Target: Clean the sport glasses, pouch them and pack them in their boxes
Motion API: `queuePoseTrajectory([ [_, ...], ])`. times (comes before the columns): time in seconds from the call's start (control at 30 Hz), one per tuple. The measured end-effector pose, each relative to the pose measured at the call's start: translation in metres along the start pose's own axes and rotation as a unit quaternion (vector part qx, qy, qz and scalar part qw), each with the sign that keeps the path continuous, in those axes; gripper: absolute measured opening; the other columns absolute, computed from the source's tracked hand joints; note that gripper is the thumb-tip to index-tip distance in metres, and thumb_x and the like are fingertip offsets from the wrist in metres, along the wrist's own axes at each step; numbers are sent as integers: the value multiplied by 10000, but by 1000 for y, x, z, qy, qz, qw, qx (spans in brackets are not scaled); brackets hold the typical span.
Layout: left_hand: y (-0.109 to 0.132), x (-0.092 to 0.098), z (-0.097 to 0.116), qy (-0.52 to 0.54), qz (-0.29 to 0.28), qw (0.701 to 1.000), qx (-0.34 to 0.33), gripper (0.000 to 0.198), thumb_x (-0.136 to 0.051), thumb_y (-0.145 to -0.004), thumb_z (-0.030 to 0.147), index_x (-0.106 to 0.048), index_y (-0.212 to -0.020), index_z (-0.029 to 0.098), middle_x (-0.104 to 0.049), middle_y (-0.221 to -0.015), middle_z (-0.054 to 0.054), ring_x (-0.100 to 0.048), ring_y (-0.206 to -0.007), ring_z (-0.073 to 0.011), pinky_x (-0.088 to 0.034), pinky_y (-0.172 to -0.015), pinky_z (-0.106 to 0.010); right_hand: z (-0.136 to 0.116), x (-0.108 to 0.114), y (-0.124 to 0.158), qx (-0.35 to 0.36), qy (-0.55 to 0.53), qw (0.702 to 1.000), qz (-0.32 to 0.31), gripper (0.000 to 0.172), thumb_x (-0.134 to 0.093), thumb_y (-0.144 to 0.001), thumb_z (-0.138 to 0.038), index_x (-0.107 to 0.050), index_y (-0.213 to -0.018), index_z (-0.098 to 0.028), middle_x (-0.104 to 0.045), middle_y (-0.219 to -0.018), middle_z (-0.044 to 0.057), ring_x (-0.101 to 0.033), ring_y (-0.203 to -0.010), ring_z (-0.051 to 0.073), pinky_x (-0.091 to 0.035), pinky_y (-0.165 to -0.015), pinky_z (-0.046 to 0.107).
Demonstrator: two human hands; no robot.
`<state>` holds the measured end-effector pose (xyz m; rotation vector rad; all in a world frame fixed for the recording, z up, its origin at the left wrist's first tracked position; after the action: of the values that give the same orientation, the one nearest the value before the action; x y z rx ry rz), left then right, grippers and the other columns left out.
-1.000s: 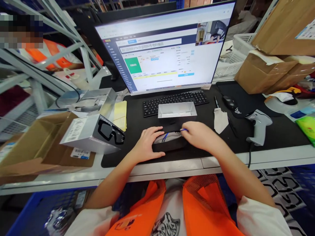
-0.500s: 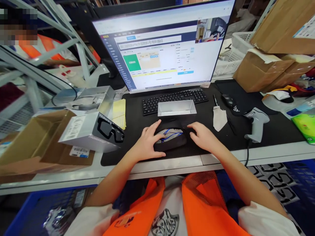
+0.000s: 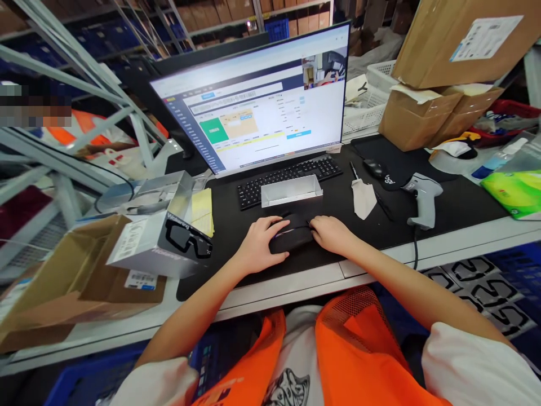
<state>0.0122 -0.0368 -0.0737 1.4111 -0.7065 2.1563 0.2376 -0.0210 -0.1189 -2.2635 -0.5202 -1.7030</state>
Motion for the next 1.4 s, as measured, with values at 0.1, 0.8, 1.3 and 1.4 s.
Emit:
queuePoseTrajectory([
  [0.1, 10, 3, -1, -25, -9, 999, -24, 699, -750, -794, 422, -535, -1450, 306, -382, -1580, -132, -415, -1400, -356, -380, -1115, -537, 1, 4, 4, -23, -36, 999, -11, 207, -489, -992, -248, -648, -1098, -166, -730, -1013, 102, -681, -903, 236, -444, -761, 312],
  [0.8, -27, -18, 10, -42, -44, 998, 28, 385, -360, -1037, 383, -713, -1133, 261, -708, -1174, -76, -618, -1055, -261, -478, -913, -452, -69, 57, -8, 116, -164, 972, 124, 218, -590, -973, -353, -652, -879, -166, -698, -955, 95, -655, -899, 230, -493, -812, 345],
  [1.3, 10, 19, -25, 97, 303, 943, 100, 578, -330, -1005, 624, -604, -723, 199, -665, -1216, -127, -574, -1224, -274, -430, -1094, -490, -8, 31, 9, 138, -233, 937, 220, 68, -617, -945, -268, -625, -893, -224, -705, -1161, 109, -549, -1305, 319, -467, -1066, 563],
  [1.4, 4, 17, -34, 382, 298, 850, 208, 587, -416, -938, 733, -583, -754, 201, -697, -1025, -99, -658, -1059, -245, -538, -971, -433, -6, 52, 20, 133, -245, 908, 312, 75, -596, -954, -286, -617, -899, -239, -694, -1192, 117, -528, -1345, 314, -440, -1106, 573],
])
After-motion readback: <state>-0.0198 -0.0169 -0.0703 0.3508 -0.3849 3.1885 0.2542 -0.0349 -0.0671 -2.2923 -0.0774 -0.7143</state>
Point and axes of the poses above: each hand's wrist, its own y-axis away from the middle knuckle, its own x-axis out of the back of the hand, z = x × y, the point moved 3 cm from there along -y, towards the middle knuckle
